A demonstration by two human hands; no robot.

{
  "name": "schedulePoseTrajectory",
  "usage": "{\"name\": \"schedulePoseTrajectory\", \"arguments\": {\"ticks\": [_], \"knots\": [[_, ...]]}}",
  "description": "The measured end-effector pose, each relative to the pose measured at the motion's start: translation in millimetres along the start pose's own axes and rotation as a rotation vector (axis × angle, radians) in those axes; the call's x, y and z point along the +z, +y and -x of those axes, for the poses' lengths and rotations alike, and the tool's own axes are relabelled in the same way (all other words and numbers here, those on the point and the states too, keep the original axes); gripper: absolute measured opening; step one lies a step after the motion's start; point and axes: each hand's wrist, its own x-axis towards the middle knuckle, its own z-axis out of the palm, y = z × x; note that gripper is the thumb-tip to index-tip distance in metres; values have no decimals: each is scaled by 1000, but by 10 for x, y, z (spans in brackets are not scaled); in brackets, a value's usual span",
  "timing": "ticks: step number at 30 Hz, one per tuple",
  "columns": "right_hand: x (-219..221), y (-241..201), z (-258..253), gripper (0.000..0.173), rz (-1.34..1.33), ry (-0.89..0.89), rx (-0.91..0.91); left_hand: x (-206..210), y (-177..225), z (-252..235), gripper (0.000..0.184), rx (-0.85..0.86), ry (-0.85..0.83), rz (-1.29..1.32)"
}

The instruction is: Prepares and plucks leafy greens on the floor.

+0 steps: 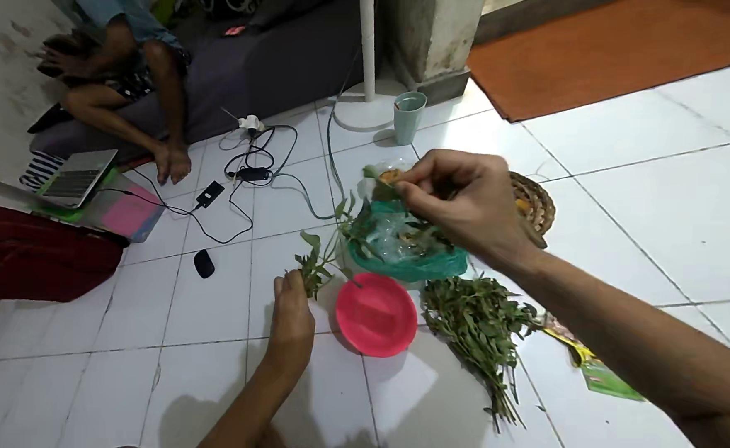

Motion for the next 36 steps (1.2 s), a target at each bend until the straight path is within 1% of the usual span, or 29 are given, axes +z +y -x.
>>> {"name": "schedulePoseTrajectory", "arguments": {"ticks": [2, 4, 6, 8, 10, 11, 12, 13, 14, 17, 18, 19, 21, 27, 29, 31, 33, 36], "knots": [[-114, 0, 34, 4, 90, -127, 55, 4, -62, -16, 32, 53, 133, 0], [-126, 51, 139, 9, 197, -359, 134, 16, -107, -35, 30, 63, 189, -24], [-16, 134, 272, 15, 273, -660, 222, 3, -126, -42, 32, 37, 165, -56], [198, 265, 423, 18, 319, -886, 259, 6, -146, -46, 33, 42, 158, -68], [392, 391, 541, 22, 353, -1058, 279, 2, -153, -52, 32, 42, 154, -73], [452, 419, 566, 24, 372, -1109, 290, -2, -152, -57, 31, 38, 155, -74], [476, 406, 565, 25, 388, -1123, 298, -12, -147, -61, 30, 30, 151, -75], [471, 359, 554, 25, 405, -1083, 287, -19, -146, -63, 30, 26, 150, -74], [450, 298, 557, 22, 427, -971, 232, -24, -146, -61, 29, 21, 148, -72], [457, 269, 561, 14, 499, -406, -163, -23, -163, -47, 30, 19, 151, -72], [475, 281, 526, 15, 509, -274, -267, -12, -175, -44, 30, 28, 157, -72], [497, 295, 489, 17, 520, -180, -349, -3, -184, -45, 30, 38, 161, -73], [555, 340, 442, 17, 542, -103, -454, 6, -180, -48, 29, 58, 163, -80], [707, 596, 450, 15, 607, -48, -634, 4, -129, -29, 30, 76, 178, -118], [705, 606, 472, 16, 561, -41, -643, 16, -163, -35, 29, 98, 220, -120], [722, 589, 519, 17, 426, -32, -578, 41, -198, -33, 26, 118, 250, -105], [757, 546, 565, 17, 187, -16, -395, 75, -209, -18, 26, 162, 293, -85], [779, 402, 589, 15, -161, 17, 22, 113, -215, -12, 25, 280, 402, -68]]}}
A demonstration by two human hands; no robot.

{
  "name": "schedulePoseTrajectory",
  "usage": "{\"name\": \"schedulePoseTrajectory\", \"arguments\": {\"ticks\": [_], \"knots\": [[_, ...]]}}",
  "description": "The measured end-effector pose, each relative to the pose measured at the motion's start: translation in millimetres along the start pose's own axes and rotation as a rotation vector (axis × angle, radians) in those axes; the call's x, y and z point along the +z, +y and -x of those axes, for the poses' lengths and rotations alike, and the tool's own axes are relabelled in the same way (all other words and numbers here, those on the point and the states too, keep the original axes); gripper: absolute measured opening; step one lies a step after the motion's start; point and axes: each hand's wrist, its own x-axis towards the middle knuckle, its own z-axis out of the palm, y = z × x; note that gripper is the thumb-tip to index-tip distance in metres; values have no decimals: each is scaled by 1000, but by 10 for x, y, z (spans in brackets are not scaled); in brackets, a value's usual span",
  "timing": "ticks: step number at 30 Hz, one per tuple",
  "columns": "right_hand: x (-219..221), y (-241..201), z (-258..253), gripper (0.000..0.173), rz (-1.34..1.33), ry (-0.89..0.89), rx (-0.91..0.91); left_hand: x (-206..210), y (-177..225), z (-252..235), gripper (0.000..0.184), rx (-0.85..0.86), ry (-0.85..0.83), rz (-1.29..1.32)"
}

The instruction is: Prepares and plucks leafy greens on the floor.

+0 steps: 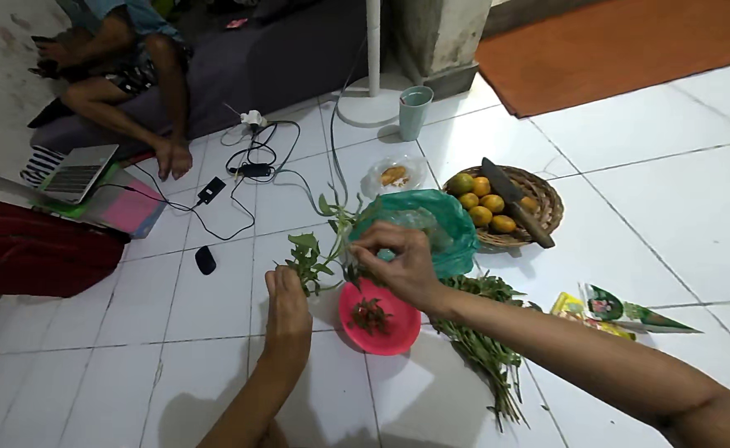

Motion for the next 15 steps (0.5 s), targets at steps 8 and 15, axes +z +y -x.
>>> {"name": "schedulePoseTrajectory", "arguments": {"ticks": [8, 15], "knots": [[-4, 164, -208, 10, -14, 172, 371, -63, 90, -45, 29, -91, -86, -23], [-760, 660, -644, 11, -16, 30, 471, -110, -30, -35, 35, -199, -207, -99]]}}
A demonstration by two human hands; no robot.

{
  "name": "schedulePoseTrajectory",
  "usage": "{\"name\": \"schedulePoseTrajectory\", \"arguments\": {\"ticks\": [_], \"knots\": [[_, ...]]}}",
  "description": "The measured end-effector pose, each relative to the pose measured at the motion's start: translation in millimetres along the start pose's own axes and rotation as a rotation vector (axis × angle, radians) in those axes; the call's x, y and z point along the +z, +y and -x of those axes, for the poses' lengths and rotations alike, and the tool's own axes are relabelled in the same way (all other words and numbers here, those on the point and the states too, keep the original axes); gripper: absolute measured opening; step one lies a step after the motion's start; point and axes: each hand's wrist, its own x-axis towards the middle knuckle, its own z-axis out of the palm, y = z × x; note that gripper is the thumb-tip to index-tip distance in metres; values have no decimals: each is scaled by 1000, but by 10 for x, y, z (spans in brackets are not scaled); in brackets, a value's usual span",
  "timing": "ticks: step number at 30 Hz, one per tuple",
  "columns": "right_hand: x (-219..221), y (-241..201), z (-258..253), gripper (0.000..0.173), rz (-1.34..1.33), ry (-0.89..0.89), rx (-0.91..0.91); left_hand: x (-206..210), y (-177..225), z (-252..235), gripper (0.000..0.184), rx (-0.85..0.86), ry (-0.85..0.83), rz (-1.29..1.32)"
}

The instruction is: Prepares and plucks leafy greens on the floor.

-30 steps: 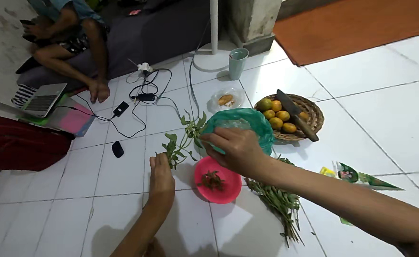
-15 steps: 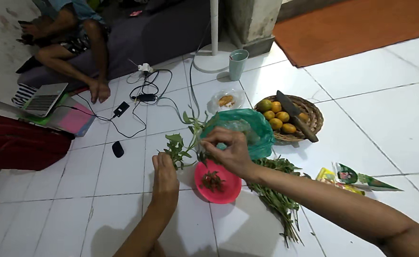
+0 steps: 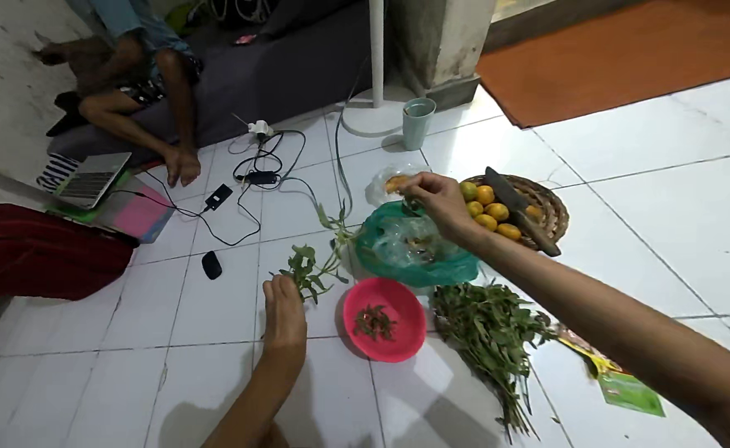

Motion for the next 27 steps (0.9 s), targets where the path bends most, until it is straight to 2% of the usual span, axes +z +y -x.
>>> {"name": "schedulePoseTrajectory", "arguments": {"ticks": [5, 8, 11, 14, 19, 23, 27], "knots": [[-20, -354, 152, 21, -111, -380, -77, 109, -159, 20, 26, 163, 146, -34], [105, -586, 293, 27, 46, -561, -284, 110, -171, 18, 22, 188, 156, -47], [257, -642, 373, 23, 331, -658, -606, 117, -157, 21, 22, 209, 160, -62], [372, -640, 447, 20, 569, -667, -787, 140, -156, 10, 19, 226, 176, -67], [466, -577, 466, 14, 653, -570, -989, 124, -150, 4, 17, 206, 167, -84], [595, -501, 544, 17, 752, -325, -1113, 78, -70, 40, 18, 177, 110, -86], [758, -397, 548, 19, 766, -98, -1034, 27, 45, 85, 20, 134, 3, -74]]}}
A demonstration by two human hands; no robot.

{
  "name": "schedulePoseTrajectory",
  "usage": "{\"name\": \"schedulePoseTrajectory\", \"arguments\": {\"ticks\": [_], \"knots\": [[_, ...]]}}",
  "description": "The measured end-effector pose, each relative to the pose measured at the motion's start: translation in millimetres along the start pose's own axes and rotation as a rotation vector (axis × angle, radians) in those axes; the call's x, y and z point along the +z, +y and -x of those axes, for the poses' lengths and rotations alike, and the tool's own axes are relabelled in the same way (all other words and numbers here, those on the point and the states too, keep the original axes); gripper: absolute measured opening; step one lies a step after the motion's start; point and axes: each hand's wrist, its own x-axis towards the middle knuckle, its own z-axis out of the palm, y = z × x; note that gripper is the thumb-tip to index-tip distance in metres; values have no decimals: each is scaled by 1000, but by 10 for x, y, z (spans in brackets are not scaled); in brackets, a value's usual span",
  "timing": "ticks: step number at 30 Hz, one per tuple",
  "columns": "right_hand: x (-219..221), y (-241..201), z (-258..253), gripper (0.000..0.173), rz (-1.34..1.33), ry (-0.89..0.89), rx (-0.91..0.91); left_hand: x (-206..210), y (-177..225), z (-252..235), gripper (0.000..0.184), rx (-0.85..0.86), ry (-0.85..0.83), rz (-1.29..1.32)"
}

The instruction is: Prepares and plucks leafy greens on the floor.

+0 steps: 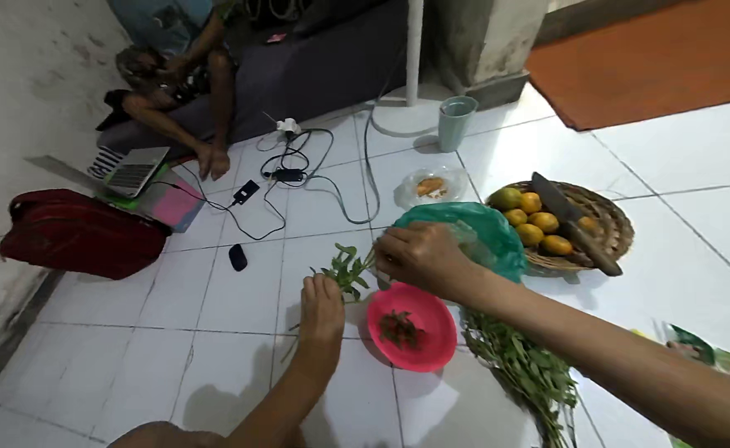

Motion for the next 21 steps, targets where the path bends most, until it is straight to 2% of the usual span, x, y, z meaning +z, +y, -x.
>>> {"name": "schedulePoseTrajectory", "arguments": {"ticks": [2, 4, 6, 9, 11, 14, 17, 21], "knots": [[-7, 110, -39, 19, -13, 36, 163, -45, 46, -23, 25, -108, -146, 15], [-146, 319, -112, 18, -122, -13, 384, -59, 43, -89, 34, -245, -329, 26], [-308, 521, -169, 15, -251, -83, 559, -68, -15, -166, 44, -325, -399, 73], [-454, 657, -137, 10, -379, -203, 676, -81, -139, -193, 43, -324, -206, 231], [-488, 664, -25, 13, -444, -367, 688, -53, -197, -181, 36, -246, 20, 322], [-456, 520, 112, 15, -519, -663, 681, -65, -218, -205, 38, -153, 227, 385], [-302, 326, 243, 17, -575, -901, 631, -102, -200, -242, 37, -113, 308, 400], [-97, 275, 434, 26, -610, -995, 525, -185, -110, -279, 37, -126, 319, 436]]}}
